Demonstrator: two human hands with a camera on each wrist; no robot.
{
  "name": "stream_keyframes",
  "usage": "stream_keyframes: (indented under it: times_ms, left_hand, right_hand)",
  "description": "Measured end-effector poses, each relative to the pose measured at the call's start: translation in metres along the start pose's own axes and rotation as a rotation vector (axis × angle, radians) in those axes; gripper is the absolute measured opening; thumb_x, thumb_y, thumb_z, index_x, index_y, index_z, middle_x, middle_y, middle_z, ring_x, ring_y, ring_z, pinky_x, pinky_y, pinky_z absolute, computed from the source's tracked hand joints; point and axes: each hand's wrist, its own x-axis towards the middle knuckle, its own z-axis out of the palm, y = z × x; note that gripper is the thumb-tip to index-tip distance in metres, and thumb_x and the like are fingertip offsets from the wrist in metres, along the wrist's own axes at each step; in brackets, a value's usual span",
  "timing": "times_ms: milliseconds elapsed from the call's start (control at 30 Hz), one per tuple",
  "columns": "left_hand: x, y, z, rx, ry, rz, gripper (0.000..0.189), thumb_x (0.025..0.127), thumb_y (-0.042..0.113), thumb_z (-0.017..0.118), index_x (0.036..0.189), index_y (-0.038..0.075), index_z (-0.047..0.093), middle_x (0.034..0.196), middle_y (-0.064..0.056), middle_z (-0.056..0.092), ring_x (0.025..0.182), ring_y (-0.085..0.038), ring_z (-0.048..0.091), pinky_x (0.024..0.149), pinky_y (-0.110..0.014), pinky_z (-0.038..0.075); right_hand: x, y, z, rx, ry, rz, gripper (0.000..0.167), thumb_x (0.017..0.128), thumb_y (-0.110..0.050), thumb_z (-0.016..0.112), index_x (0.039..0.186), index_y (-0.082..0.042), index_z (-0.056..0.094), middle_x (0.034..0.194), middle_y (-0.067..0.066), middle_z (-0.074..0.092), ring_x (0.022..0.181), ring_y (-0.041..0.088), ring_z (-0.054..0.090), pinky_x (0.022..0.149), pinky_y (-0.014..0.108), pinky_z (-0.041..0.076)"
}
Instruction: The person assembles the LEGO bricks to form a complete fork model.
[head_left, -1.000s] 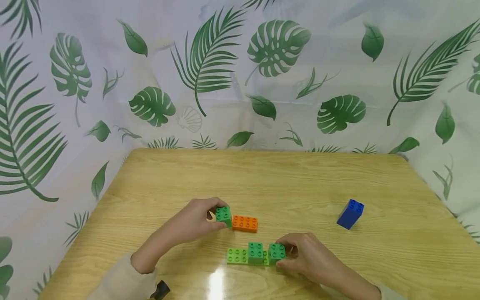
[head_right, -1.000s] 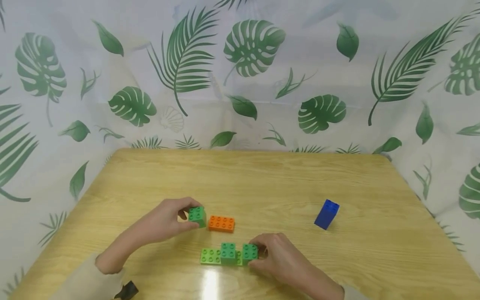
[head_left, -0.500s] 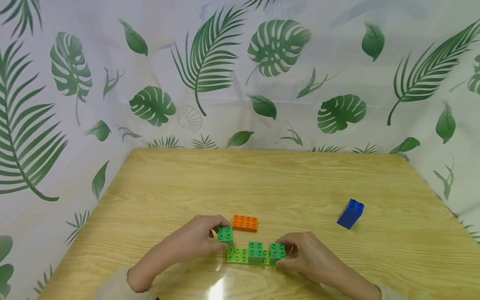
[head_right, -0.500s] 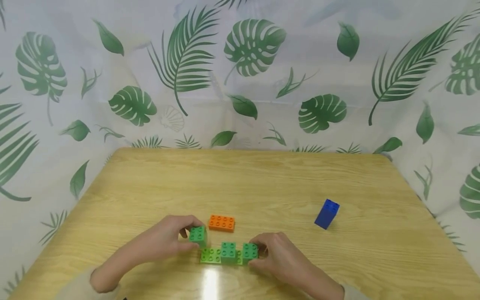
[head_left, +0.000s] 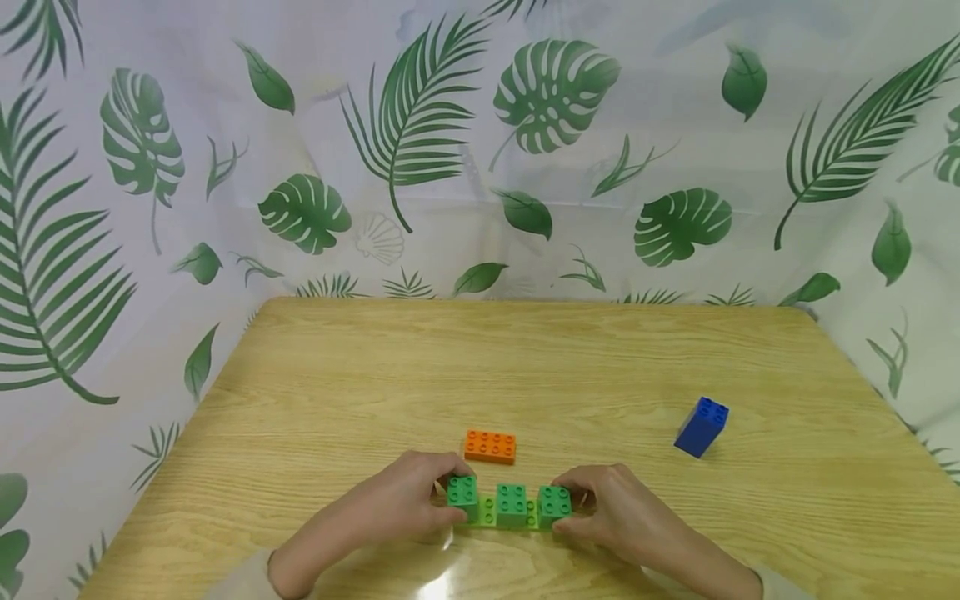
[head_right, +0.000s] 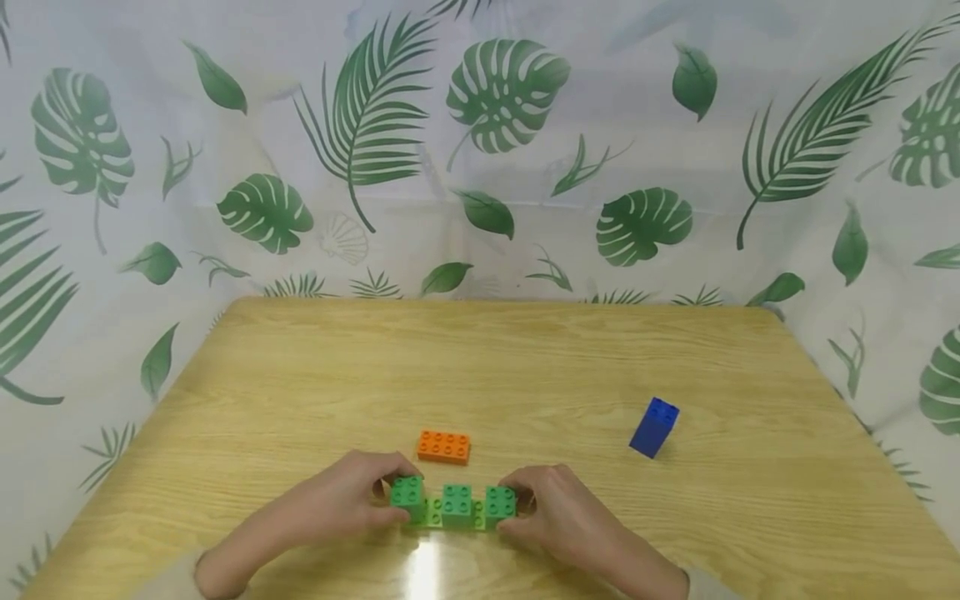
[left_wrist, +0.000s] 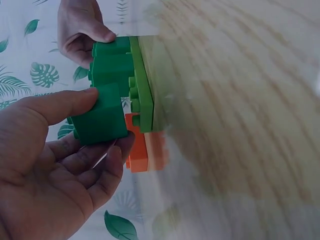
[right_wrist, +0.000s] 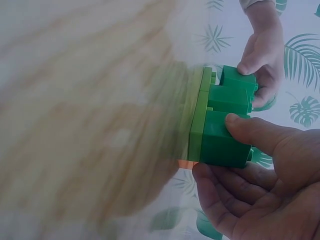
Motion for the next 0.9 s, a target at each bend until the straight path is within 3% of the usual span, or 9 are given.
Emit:
stream_keyframes:
  times_ms: [167, 533, 900]
  left_hand:
    - [0.0006, -0.0005, 0.0051, -0.028, -0.009, -0.009, 0.037, 0.087, 0.014, 0.084, 0.12, 0.005, 0.069, 0.102, 0.003, 0.072, 0.087, -0.002, 0.064, 0.078, -0.021, 0.055]
    - [0.004, -0.0011, 0.0074, 0.017, 0.001, -0.026, 0.037, 0.088, 0.015, 0.084, 0.121, 0.005, 0.069, 0.103, 0.004, 0.072, 0.084, 0.0, 0.062, 0.076, -0.022, 0.054]
    - [0.0059, -0.001, 0.0088, 0.038, 0.006, 0.014, 0.035, 0.09, 0.013, 0.082, 0.122, 0.006, 0.071, 0.106, 0.005, 0.072, 0.091, 0.0, 0.063, 0.083, -0.024, 0.054]
  right_hand:
    - [-0.0002, 0.001, 0.0003, 0.011, -0.003, -0.006, 0.041, 0.082, -0.022, 0.09, 0.114, 0.0, 0.075, 0.093, -0.006, 0.071, 0.079, 0.003, 0.061, 0.068, 0.025, 0.053]
    - [-0.0004, 0.0022, 0.0009, 0.009, 0.003, -0.012, 0.041, 0.082, -0.022, 0.09, 0.114, 0.0, 0.075, 0.091, -0.007, 0.07, 0.077, 0.003, 0.06, 0.067, 0.025, 0.053]
    - [-0.0005, 0.0027, 0.0002, 0.017, 0.003, -0.024, 0.042, 0.082, -0.023, 0.089, 0.114, 0.0, 0.075, 0.091, -0.007, 0.071, 0.078, 0.004, 0.061, 0.067, 0.025, 0.053]
